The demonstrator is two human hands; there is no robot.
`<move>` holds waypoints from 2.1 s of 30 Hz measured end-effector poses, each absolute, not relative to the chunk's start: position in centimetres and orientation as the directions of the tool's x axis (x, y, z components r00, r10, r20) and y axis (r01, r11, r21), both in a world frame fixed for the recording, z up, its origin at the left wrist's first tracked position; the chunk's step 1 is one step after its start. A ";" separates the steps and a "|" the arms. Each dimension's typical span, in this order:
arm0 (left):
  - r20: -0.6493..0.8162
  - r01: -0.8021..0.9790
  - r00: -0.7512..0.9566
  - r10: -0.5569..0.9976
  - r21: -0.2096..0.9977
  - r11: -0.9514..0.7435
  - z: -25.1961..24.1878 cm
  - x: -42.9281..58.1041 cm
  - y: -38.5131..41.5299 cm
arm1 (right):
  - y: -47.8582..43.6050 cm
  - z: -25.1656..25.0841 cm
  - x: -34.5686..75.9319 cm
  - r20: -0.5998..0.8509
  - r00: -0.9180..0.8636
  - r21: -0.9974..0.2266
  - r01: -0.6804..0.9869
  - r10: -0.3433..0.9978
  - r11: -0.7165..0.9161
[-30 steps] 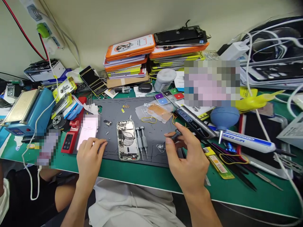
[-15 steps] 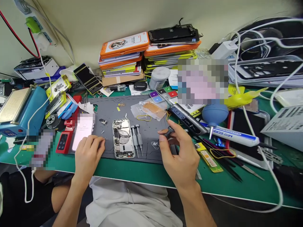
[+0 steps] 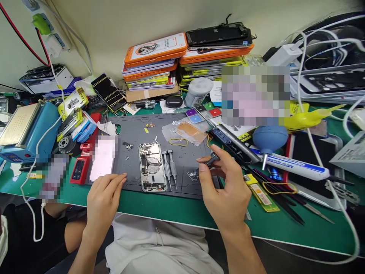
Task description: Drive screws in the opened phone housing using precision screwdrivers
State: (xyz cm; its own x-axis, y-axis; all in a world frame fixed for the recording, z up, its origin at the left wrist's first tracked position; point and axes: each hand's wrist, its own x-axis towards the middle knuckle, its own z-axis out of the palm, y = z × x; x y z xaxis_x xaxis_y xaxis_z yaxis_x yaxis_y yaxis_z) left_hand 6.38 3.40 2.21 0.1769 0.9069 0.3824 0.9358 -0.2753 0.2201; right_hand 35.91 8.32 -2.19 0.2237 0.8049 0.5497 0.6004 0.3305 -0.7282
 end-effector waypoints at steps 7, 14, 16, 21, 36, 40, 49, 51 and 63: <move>0.385 0.990 -0.131 0.914 0.094 0.103 2.4 4.5 4.0 | 8.3 -2.2 35.9 0.560 0.225 -0.724 0.602 0.798 0.338; 0.309 0.987 -0.146 0.940 -0.019 0.160 1.1 4.7 5.2 | 8.4 -2.3 35.9 0.563 0.229 -0.727 0.593 0.794 0.345; 0.282 0.985 -0.134 0.950 -0.070 0.160 1.3 4.7 5.9 | 8.4 -2.2 35.8 0.564 0.230 -0.728 0.593 0.793 0.346; 0.243 0.979 -0.161 0.957 -0.085 0.186 2.9 4.6 7.4 | 8.5 -2.0 35.7 0.543 0.230 -0.731 0.604 0.808 0.318; -0.038 0.797 -0.389 0.920 0.486 0.358 6.6 0.4 9.1 | 8.5 -1.9 35.7 0.542 0.239 -0.736 0.597 0.806 0.318; -0.046 0.677 -0.431 0.901 0.643 0.357 6.2 0.1 8.9 | 8.5 -1.9 35.6 0.523 0.257 -0.748 0.596 0.812 0.293; -0.148 0.273 -0.428 0.891 0.919 0.284 3.8 -1.0 8.1 | 8.5 -1.7 35.5 0.525 0.263 -0.744 0.603 0.809 0.287; -0.181 0.112 -0.447 0.876 0.960 0.255 3.3 -0.7 7.8 | 8.4 -1.7 35.5 0.519 0.269 -0.749 0.601 0.811 0.280; -0.322 -0.307 -0.194 0.926 0.917 0.255 3.3 1.6 5.4 | 8.4 -2.4 35.7 0.495 0.296 -0.757 0.609 0.817 0.238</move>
